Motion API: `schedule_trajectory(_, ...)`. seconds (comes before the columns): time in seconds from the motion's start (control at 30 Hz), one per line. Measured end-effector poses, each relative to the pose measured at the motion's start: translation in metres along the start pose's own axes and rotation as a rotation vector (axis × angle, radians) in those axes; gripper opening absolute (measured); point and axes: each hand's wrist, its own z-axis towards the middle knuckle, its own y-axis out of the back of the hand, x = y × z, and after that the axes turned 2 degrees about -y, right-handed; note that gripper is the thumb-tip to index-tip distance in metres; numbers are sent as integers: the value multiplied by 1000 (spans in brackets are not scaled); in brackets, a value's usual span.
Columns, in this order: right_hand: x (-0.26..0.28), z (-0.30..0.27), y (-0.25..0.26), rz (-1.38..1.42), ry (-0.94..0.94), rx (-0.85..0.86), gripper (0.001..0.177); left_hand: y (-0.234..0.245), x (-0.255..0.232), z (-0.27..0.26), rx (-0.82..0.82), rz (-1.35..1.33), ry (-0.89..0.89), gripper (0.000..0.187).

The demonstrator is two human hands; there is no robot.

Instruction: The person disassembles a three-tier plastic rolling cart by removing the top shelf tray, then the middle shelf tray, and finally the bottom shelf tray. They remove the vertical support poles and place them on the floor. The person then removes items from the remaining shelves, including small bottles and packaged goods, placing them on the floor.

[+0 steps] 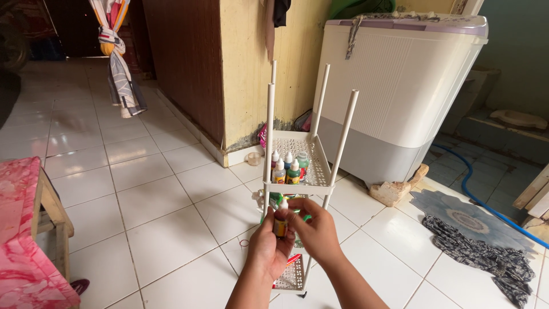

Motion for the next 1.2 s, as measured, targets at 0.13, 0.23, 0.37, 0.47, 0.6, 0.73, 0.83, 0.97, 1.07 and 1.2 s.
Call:
schedule_trajectory(0.13, -8, 23, 8, -116, -48, -188, 24, 0, -2, -1, 1, 40, 10, 45)
schedule_trajectory(0.23, -13, 46, 13, -320, 231, -344, 25, 0, -2, -8, 2, 22, 20, 39)
schedule_trajectory(0.37, -12, 67, 14, -385, 294, -322, 30, 1, -4, -8, 171, 98, 32, 25)
schedule_trajectory(0.47, -5, 77, 7, -453, 263, -306, 37, 3, -6, -5, 233, 95, 17, 26)
schedule_trajectory(0.6, 1, 81, -4, -573, 147, -267, 39, 6, -9, -4, 163, 100, 17, 27)
schedule_trajectory(0.73, 5, 82, -9, -637, 114, -281, 36, 3, -18, -9, 165, 100, -20, 24)
schedule_trajectory(0.83, 3, 77, -7, -448, 208, -359, 35, 0, -22, -12, 158, 114, -60, 27)
schedule_trajectory(0.97, 3, 61, 0, -284, 249, -470, 41, 3, -24, -12, 80, 38, -31, 36)
schedule_trajectory(1.07, 3, 37, 6, -178, 184, -455, 38, 7, -14, -7, 72, 22, -57, 41)
schedule_trajectory(1.2, 5, 7, 6, -109, 138, -348, 31, 9, 0, 1, 4, -18, -56, 44)
